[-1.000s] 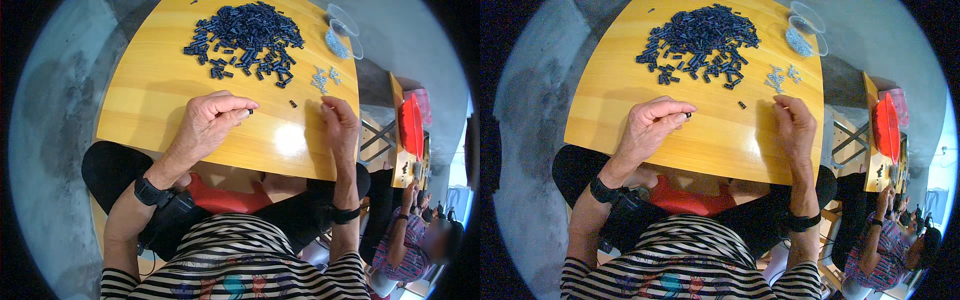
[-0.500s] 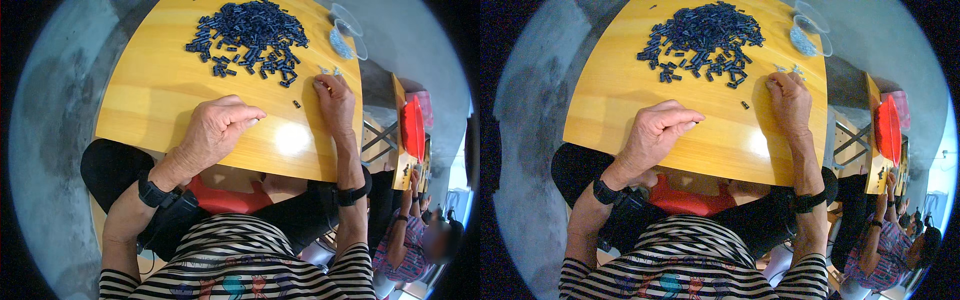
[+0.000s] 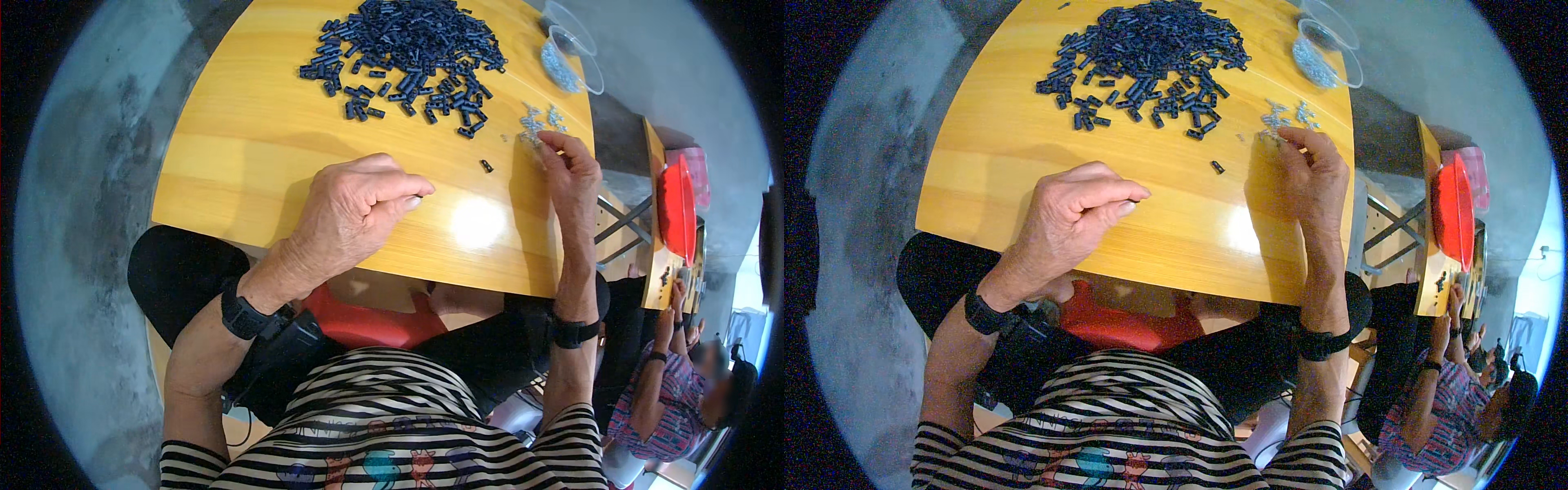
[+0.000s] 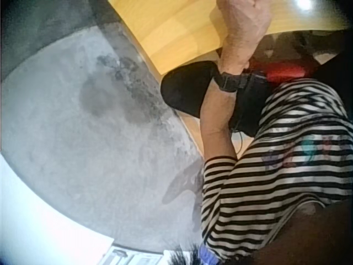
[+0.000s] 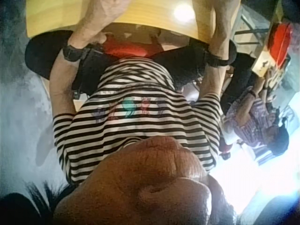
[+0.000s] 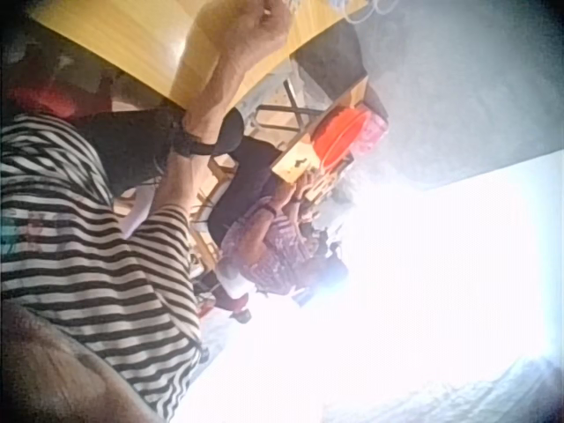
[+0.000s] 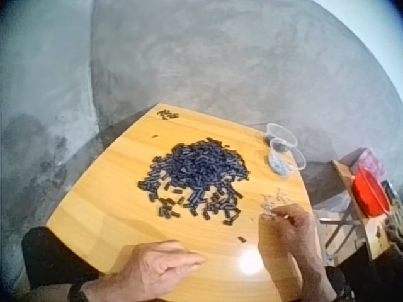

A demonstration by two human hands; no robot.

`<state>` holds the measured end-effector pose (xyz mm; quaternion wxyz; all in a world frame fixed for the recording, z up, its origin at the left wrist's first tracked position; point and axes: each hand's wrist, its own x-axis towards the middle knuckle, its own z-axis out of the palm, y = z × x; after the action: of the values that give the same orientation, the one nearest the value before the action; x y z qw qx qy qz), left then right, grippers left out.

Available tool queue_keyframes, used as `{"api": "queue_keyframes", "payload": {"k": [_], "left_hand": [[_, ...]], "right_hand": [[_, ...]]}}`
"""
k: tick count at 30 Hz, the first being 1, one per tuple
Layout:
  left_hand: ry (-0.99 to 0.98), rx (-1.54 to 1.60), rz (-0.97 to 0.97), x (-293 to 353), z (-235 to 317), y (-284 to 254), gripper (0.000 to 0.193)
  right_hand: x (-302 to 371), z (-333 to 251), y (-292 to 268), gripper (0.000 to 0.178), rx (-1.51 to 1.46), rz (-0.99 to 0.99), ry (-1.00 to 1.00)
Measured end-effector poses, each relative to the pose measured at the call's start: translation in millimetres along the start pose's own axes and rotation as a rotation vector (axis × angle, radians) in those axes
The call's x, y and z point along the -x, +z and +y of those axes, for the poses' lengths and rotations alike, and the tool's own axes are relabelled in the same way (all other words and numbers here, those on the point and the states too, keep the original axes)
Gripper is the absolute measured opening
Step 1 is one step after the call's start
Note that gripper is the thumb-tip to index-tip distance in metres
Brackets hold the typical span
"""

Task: Assembling small plastic components by inserting one into another manually.

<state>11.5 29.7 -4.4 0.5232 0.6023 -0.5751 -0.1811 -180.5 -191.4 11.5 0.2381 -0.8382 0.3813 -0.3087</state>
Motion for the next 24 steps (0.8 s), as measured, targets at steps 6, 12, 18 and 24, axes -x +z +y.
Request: {"api": "queue_keyframes", "payload": {"k": [6, 12, 18, 24], "left_hand": [[-0.015, -0.006, 0.002, -1, 0, 2, 0.011], [-0.035, -0.02, 0.019, 1, 4, -3, 0.012], [-0.114, 0.108, 0.056, 3, 2, -2, 0.015], [-0.268, 0.376, -0.012, 8, 5, -4, 0.016]], "right_hand": [[5, -13, 7, 0.012, -0.017, 0.017, -0.1], [6, -42, 29, 0.006, 0.113, -0.081, -0.261], [6, -37, 36, 0.004, 0.196, -0.054, -0.307], [28, -63, 11, 0.01, -0.587, -0.303, 0.277]]}}
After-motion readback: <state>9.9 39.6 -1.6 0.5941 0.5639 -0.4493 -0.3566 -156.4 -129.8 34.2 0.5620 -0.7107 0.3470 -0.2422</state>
